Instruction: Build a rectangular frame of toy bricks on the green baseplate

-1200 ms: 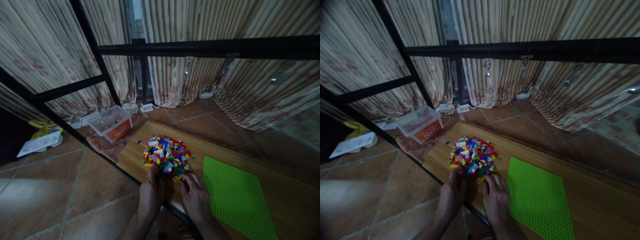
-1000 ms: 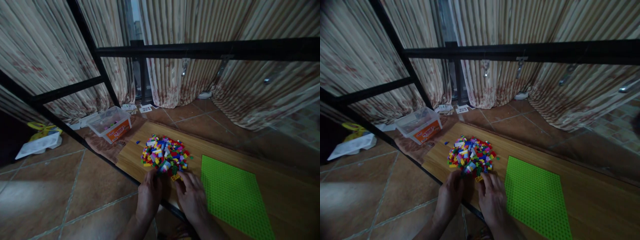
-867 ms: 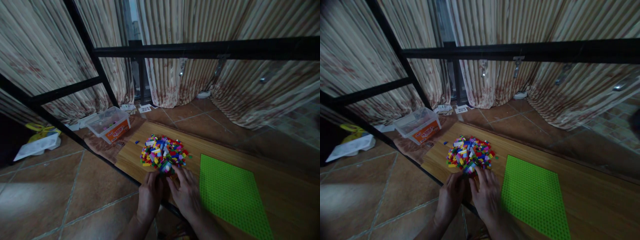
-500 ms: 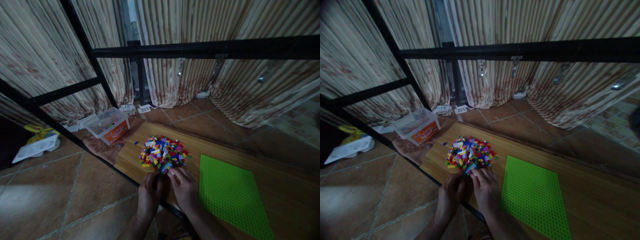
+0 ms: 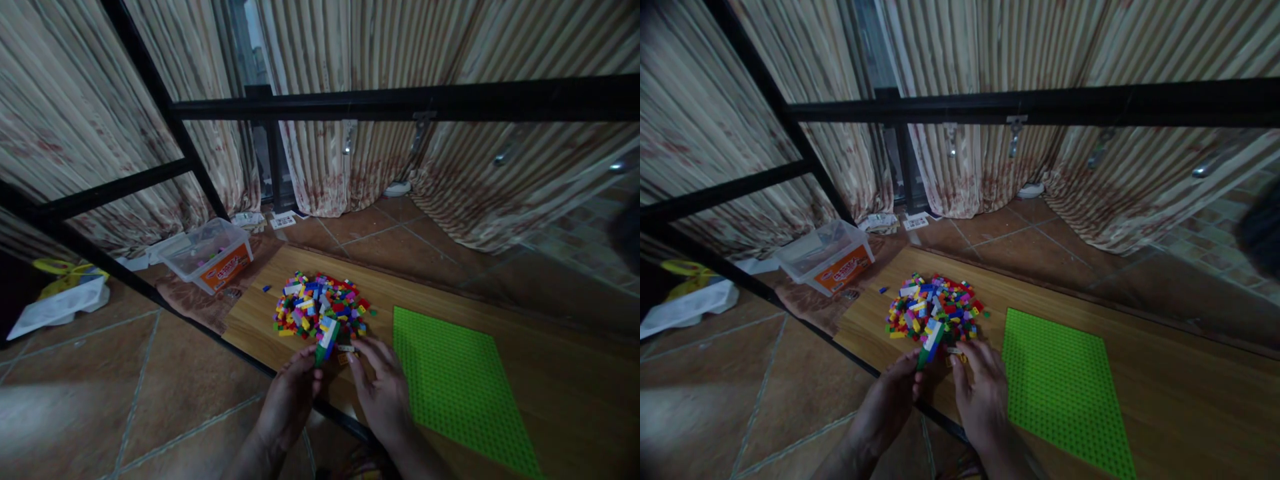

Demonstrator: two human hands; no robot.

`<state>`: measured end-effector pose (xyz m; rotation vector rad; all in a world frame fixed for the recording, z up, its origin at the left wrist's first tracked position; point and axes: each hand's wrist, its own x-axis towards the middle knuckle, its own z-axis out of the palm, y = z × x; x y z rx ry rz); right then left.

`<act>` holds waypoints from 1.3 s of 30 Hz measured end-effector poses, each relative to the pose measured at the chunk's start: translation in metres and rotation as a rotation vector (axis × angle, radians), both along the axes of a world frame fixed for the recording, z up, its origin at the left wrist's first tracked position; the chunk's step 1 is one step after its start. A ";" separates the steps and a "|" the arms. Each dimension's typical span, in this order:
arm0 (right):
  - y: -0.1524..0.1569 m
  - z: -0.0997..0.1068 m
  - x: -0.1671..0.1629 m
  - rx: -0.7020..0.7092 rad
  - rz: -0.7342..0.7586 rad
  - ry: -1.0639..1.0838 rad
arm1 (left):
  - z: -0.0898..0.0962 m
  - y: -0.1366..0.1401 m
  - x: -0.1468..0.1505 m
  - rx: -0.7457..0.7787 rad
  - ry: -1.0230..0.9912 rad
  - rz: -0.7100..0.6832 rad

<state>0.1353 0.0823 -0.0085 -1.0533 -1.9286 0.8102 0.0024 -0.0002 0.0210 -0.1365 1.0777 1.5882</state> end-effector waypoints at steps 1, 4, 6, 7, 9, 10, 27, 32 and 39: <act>-0.002 0.007 -0.001 -0.139 0.001 0.090 | 0.001 0.000 0.004 0.005 -0.036 -0.019; -0.009 0.028 -0.002 -0.579 0.039 0.376 | 0.004 -0.001 0.018 0.042 -0.063 -0.129; -0.012 0.039 -0.001 -0.747 0.058 0.497 | 0.006 -0.001 0.028 0.087 -0.012 -0.209; -0.013 0.043 0.001 -0.790 0.047 0.539 | 0.008 0.000 0.032 0.103 0.052 -0.231; -0.015 0.046 0.006 -0.823 0.005 0.595 | 0.011 0.004 0.039 0.114 0.272 -0.235; -0.016 0.046 0.009 -0.822 -0.008 0.610 | 0.012 0.007 0.041 0.105 0.407 -0.224; -0.041 0.038 0.030 -0.907 -0.103 0.589 | 0.011 0.037 0.066 0.099 0.982 -0.264; -0.044 0.034 0.032 -0.918 -0.147 0.634 | 0.004 0.037 0.069 0.061 1.035 -0.228; -0.043 0.022 0.030 -0.795 -0.302 0.697 | -0.006 0.038 0.076 -0.043 1.131 -0.117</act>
